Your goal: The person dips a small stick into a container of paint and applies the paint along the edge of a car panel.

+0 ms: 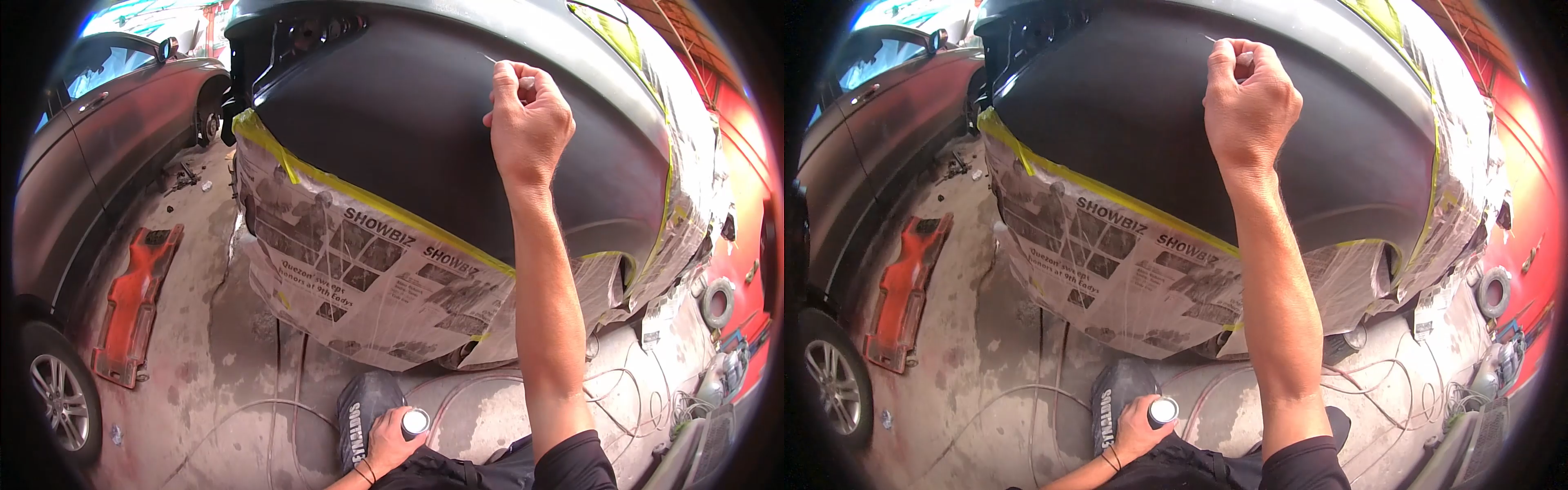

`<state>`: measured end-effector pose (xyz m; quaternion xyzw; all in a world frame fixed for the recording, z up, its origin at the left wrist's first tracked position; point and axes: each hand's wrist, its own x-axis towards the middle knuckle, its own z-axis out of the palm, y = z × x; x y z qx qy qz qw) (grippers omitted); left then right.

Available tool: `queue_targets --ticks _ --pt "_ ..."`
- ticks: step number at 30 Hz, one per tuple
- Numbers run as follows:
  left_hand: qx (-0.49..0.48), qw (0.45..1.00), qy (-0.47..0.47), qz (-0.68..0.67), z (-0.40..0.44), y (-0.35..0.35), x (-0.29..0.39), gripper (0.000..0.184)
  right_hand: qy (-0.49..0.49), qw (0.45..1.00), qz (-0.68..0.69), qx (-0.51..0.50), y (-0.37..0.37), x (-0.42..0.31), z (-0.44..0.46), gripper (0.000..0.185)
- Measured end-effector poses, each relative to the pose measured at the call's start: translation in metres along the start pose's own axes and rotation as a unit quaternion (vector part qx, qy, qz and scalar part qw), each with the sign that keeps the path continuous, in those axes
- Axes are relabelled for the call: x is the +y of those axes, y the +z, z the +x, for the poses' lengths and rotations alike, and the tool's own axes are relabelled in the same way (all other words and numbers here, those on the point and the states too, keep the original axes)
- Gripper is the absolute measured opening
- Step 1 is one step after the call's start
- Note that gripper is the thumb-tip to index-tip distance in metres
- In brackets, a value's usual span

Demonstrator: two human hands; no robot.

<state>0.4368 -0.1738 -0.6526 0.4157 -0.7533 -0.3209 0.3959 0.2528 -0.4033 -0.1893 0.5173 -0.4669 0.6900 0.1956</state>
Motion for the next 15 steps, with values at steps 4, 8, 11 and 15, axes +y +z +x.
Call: queue_targets --ticks 4,8,11,15 --pt "0.007 1.0 0.0 -0.004 0.0002 0.0018 -0.0025 0.068 -0.015 0.999 -0.029 0.009 0.0056 0.0056 0.0025 0.026" --pt "0.004 1.0 -0.003 -0.005 -0.0003 0.003 -0.0048 0.068 -0.016 0.999 -0.039 0.005 0.005 0.0046 0.0021 0.025" --pt "0.001 1.0 0.001 -0.001 0.0004 0.0014 -0.004 0.069 -0.021 0.999 -0.043 0.011 0.0066 0.0059 0.0012 0.025" --pt "0.001 1.0 0.006 0.0 0.0009 0.0023 -0.0053 0.069 -0.022 0.999 -0.047 0.007 0.0061 0.0061 0.0012 0.025"
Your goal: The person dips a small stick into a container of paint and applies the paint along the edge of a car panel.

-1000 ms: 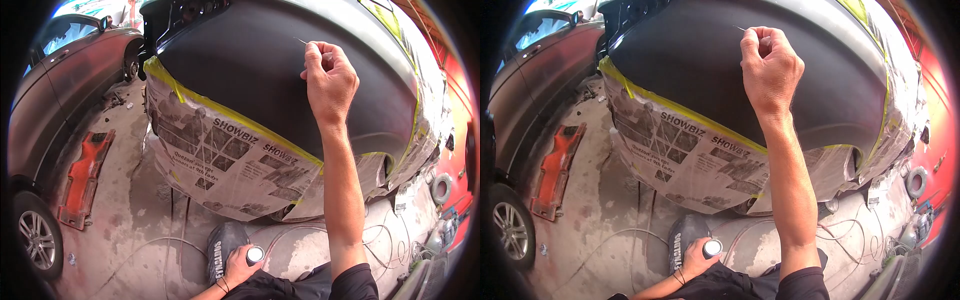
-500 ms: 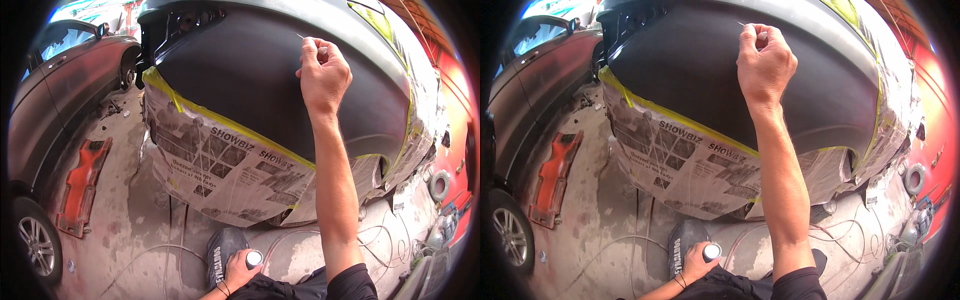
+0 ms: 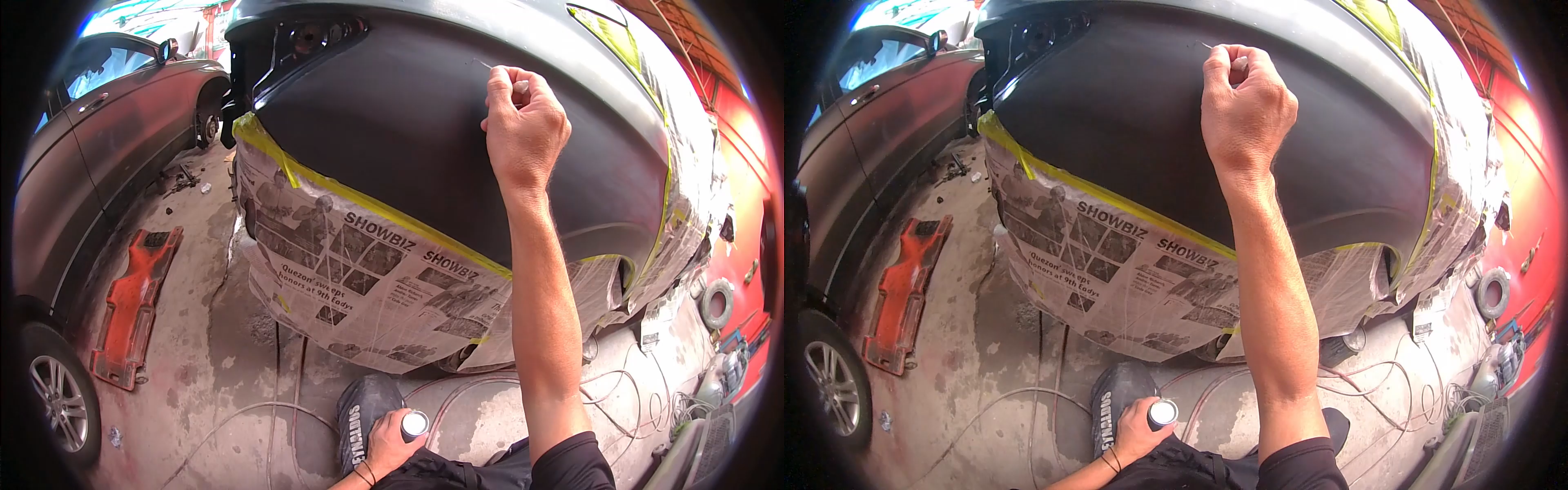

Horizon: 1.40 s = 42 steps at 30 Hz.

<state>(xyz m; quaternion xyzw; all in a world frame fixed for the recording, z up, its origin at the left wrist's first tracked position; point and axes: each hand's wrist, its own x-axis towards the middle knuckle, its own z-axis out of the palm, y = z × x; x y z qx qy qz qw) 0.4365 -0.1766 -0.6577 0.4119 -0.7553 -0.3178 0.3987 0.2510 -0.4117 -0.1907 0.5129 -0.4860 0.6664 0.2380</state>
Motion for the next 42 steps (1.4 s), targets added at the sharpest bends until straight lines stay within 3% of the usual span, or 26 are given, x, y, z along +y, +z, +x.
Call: queue_targets --ticks 11,14,26,42 --pt "-0.002 1.0 -0.005 -0.001 -0.001 -0.001 -0.001 0.069 -0.005 0.999 0.027 0.018 0.002 0.0 -0.002 0.026" --pt "-0.002 1.0 -0.007 -0.004 -0.001 -0.002 0.0 0.07 0.045 0.996 0.073 0.007 -0.004 -0.01 -0.004 0.025" --pt "-0.002 1.0 -0.002 0.002 -0.001 -0.003 -0.004 0.072 0.001 0.999 0.01 0.049 0.008 0.001 0.003 0.025" --pt "-0.001 1.0 0.001 -0.002 -0.002 -0.003 -0.006 0.073 0.019 0.999 -0.019 0.038 0.008 -0.001 0.002 0.024"
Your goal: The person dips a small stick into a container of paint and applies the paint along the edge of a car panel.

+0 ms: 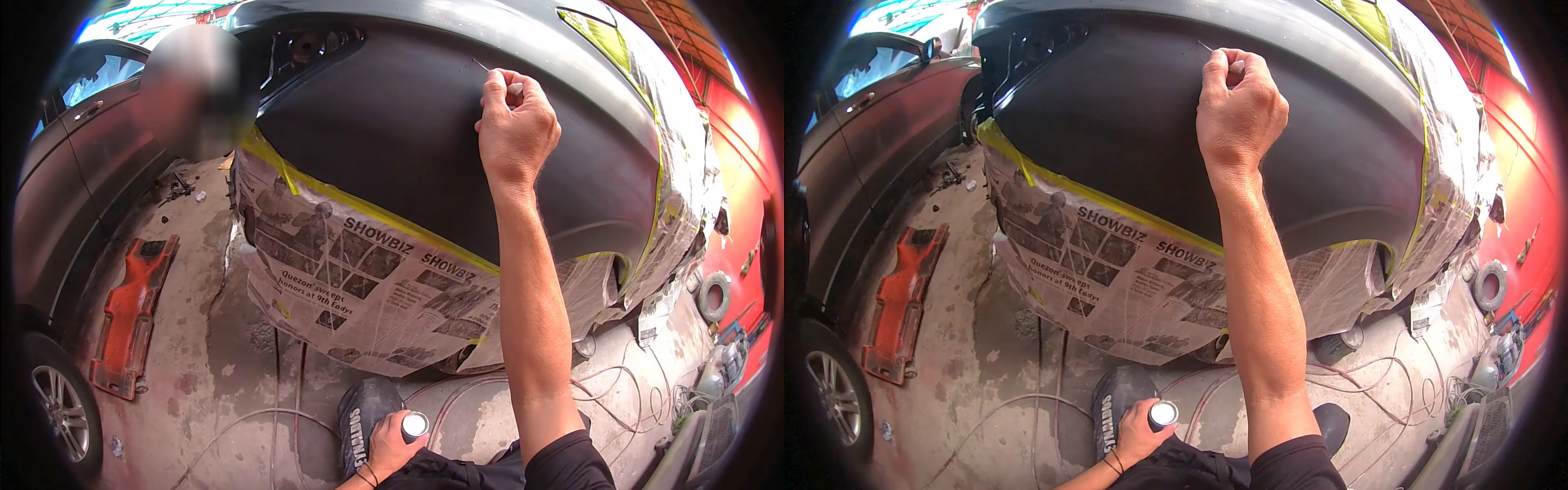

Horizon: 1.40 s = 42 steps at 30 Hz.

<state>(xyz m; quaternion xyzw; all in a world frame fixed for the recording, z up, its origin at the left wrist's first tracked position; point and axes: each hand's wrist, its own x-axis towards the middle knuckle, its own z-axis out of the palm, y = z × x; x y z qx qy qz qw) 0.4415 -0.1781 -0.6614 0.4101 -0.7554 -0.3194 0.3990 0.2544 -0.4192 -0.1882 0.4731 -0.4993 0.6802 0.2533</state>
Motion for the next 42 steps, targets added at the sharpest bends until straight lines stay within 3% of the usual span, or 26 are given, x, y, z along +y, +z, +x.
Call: queue_targets --ticks 8,11,15,20,23,27,42 --pt "0.01 1.0 -0.008 -0.002 0.002 -0.002 0.005 0.069 0.075 0.981 0.178 -0.017 -0.019 -0.017 -0.009 0.026" --pt "0.006 1.0 -0.024 -0.004 0.006 -0.003 0.006 0.072 0.093 0.979 0.179 -0.032 -0.052 -0.022 -0.027 0.027" --pt "0.023 1.0 -0.011 -0.008 0.039 -0.014 0.018 0.07 0.147 0.97 0.119 -0.154 -0.116 -0.007 -0.067 0.023" --pt "0.05 0.998 0.044 0.005 0.099 -0.044 0.065 0.069 0.261 0.88 0.046 -0.394 -0.181 0.027 -0.118 0.019" --pt "0.056 0.997 0.057 0.013 0.13 -0.058 0.093 0.068 0.231 0.832 -0.031 -0.503 -0.204 0.031 -0.138 0.018" --pt "0.046 0.997 0.064 -0.009 0.149 -0.059 0.114 0.068 0.149 0.816 -0.072 -0.554 -0.21 0.037 -0.156 0.017" --pt "0.056 0.996 0.066 -0.013 0.153 -0.052 0.124 0.068 0.061 0.813 -0.08 -0.573 -0.216 0.058 -0.176 0.015"
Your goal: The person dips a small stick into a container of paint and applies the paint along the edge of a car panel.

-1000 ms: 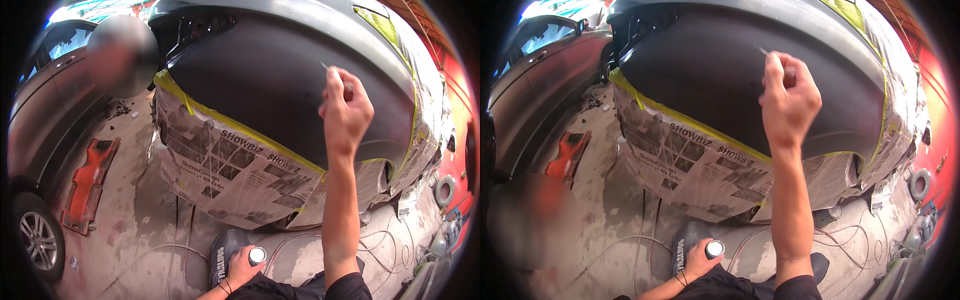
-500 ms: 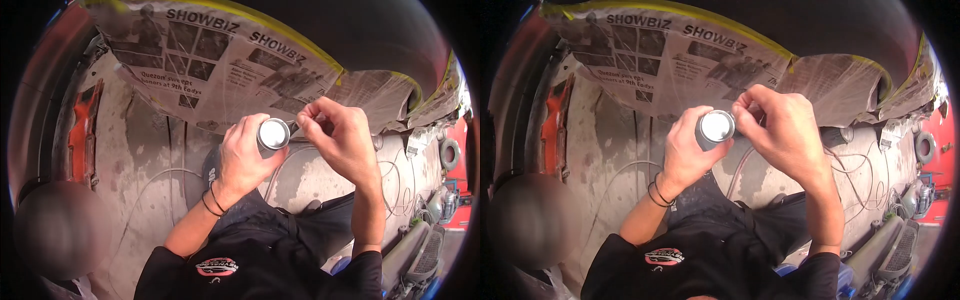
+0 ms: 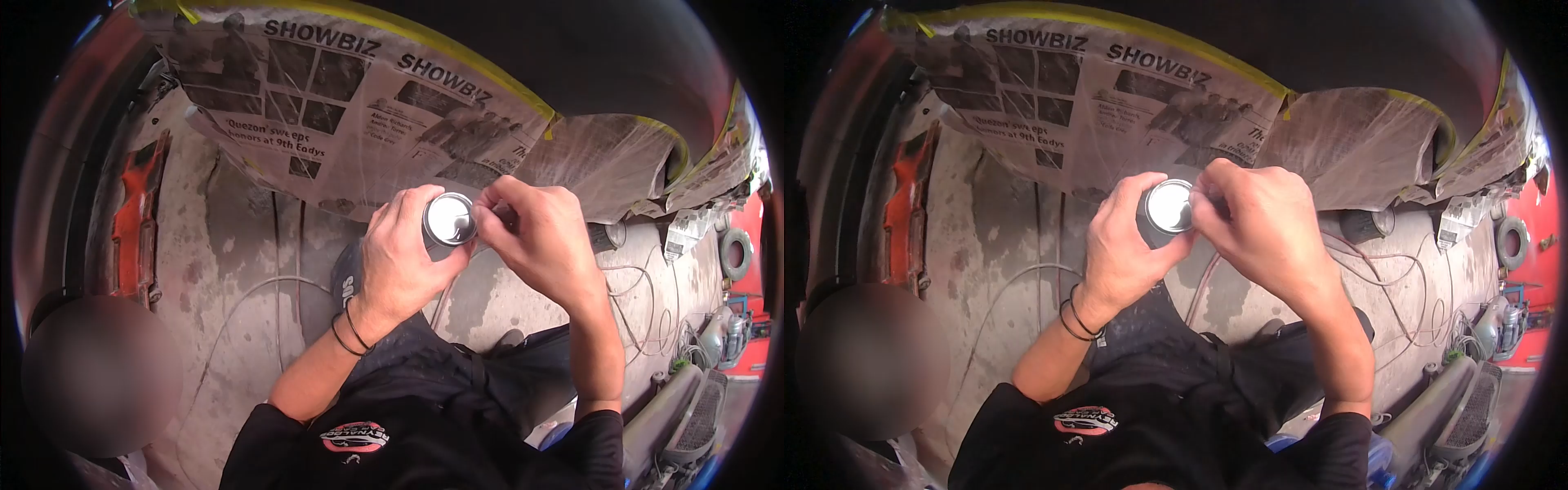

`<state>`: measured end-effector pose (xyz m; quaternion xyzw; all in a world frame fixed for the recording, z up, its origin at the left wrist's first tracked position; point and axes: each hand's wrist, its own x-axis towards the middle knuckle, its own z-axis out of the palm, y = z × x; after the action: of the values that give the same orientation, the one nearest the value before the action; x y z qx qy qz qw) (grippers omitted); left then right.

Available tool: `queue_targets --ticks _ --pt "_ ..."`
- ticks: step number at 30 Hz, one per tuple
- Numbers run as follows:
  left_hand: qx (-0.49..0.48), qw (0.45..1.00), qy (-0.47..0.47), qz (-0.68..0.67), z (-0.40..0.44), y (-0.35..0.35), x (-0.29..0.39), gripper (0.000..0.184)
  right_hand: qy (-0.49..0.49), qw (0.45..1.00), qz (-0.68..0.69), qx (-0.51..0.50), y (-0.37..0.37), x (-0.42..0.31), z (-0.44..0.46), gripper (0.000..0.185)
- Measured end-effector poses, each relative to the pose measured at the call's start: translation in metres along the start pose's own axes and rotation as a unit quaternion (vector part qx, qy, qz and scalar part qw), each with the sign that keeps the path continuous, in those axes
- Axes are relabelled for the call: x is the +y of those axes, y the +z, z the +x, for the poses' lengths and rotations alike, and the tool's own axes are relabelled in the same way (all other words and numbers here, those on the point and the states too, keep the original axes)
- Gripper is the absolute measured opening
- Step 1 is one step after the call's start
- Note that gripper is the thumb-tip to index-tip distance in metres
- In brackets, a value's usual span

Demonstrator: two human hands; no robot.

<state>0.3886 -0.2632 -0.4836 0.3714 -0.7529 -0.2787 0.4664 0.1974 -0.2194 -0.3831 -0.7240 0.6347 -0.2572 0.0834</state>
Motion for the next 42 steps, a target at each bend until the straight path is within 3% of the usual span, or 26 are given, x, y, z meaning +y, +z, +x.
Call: queue_targets --ticks 4,11,13,17,21,31,42 --pt "0.003 1.0 0.002 0.01 -0.006 0.002 -0.01 0.069 0.029 0.996 0.07 0.046 -0.022 -0.012 -0.001 0.014" --pt "-0.003 0.999 -0.024 0.031 -0.037 0.016 -0.039 0.071 -0.003 0.979 0.139 0.145 -0.044 -0.017 0.021 0.013" --pt "-0.01 0.999 -0.042 0.012 -0.06 0.027 -0.057 0.071 -0.028 0.936 0.261 0.234 -0.057 -0.023 0.047 0.014" --pt "-0.038 0.997 -0.058 0.014 -0.111 0.047 -0.086 0.073 -0.08 0.878 0.293 0.371 -0.092 -0.05 0.109 0.019" --pt "-0.064 0.995 -0.07 0.022 -0.14 0.055 -0.103 0.072 -0.11 0.834 0.302 0.447 -0.104 -0.074 0.167 0.026" --pt "-0.087 0.995 -0.048 0.022 -0.149 0.055 -0.107 0.07 -0.114 0.808 0.211 0.538 -0.101 -0.103 0.235 0.024" --pt "-0.09 0.994 -0.065 -0.001 -0.146 0.048 -0.111 0.07 -0.107 0.816 0.144 0.549 -0.097 -0.102 0.237 0.025"
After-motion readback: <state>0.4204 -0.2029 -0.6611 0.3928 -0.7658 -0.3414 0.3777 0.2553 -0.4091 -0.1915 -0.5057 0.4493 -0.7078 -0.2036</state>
